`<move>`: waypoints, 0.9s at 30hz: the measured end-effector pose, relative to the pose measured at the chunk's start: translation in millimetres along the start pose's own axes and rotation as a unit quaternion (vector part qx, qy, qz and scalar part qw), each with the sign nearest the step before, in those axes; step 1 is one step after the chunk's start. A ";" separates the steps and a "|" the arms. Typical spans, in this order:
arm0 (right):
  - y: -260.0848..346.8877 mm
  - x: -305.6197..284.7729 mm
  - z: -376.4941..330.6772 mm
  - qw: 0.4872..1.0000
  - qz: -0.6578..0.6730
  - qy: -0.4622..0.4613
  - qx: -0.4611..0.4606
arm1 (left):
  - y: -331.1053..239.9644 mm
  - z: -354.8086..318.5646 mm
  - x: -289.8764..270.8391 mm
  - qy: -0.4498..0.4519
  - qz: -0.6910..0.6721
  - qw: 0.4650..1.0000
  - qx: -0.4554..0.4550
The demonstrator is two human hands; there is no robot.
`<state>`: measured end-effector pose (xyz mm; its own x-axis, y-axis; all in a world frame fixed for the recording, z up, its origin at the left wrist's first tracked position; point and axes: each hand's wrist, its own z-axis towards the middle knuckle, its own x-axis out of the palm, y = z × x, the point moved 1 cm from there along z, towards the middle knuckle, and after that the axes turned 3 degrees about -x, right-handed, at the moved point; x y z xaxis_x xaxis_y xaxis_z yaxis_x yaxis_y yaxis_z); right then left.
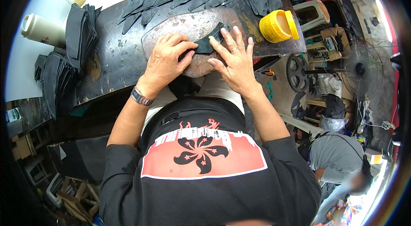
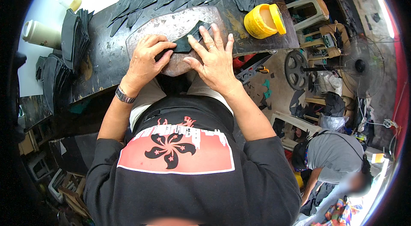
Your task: The person repeatedly rubs small black rubber pieces on a curved wooden block at a workbench. They pick up pieces one at a time, rub them with both hands, and place them back on the table. The process is continuous and repetitive throughout the clip.
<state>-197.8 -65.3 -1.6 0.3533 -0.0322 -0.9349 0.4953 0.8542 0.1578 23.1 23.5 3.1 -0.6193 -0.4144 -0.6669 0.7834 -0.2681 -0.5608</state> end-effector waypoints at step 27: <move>6.0 -1.9 7.9 0.996 -0.031 0.068 0.043 | 2.0 -4.4 -3.6 -0.002 0.013 1.000 -0.009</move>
<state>-189.3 -64.2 3.6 0.2108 -0.0080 -0.9775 0.5818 0.8046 0.1189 26.6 28.3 2.3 -0.5992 -0.4241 -0.6790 0.7975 -0.2419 -0.5527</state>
